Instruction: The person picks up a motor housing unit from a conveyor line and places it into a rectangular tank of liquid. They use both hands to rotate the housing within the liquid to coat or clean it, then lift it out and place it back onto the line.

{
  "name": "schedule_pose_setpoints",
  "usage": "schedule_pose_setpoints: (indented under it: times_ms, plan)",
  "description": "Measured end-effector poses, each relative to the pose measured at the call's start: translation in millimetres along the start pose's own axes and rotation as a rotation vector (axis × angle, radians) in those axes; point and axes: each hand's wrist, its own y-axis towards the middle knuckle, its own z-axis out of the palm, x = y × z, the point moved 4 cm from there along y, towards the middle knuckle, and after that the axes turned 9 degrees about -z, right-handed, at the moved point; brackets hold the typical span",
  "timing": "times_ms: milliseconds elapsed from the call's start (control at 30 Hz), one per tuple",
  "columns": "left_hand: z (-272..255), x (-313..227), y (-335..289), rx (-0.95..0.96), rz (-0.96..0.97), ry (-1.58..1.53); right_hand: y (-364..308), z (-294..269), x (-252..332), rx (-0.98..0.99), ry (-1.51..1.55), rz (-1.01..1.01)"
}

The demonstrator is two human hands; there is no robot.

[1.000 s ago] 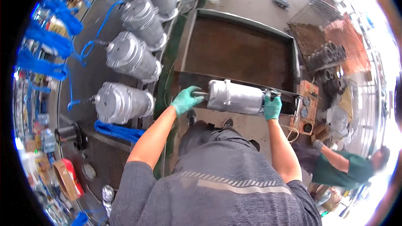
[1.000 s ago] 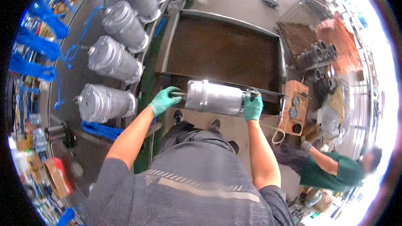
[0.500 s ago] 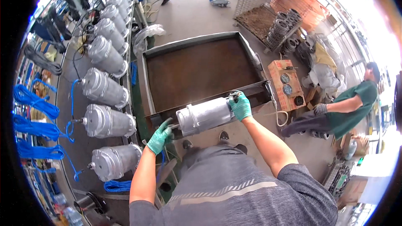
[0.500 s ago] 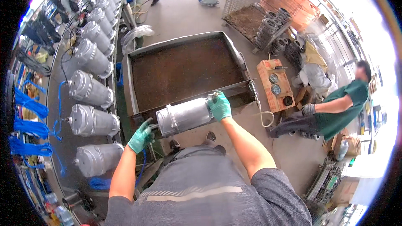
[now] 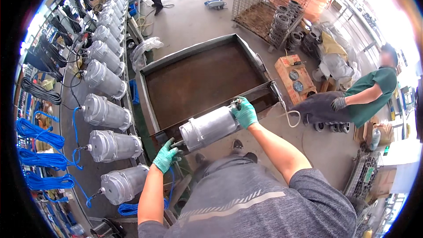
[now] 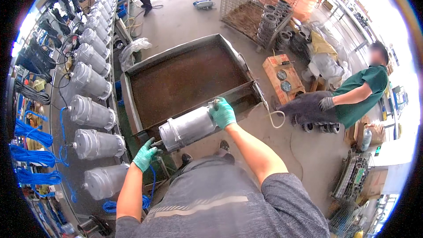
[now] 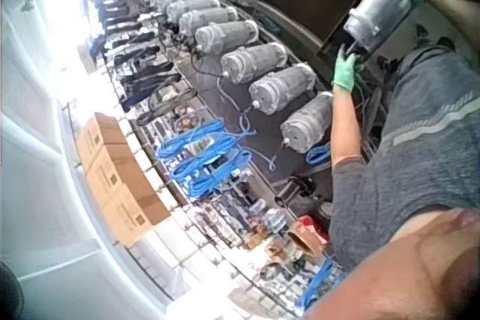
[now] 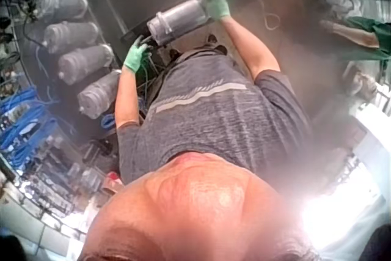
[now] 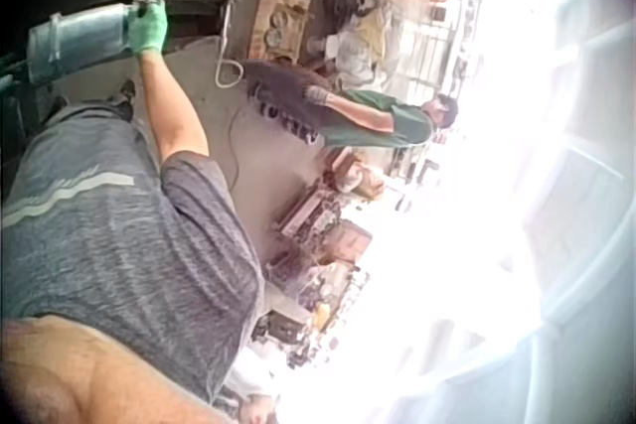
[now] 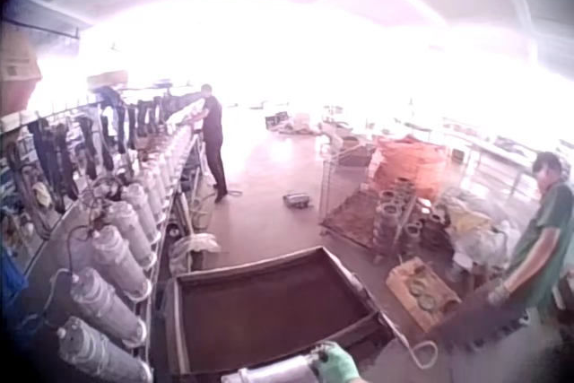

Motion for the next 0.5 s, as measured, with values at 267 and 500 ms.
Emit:
schedule_pose_setpoints:
  times_ms: [267, 500]
  plan:
    - [7, -6, 10, -0.741, 0.206, 1.349, -1, -4, -2, 0.02, -0.003, 0.051]
    - [-9, -14, 30, -0.254, -0.159, 0.58, 0, -7, 4, 0.018, -0.006, 0.044]
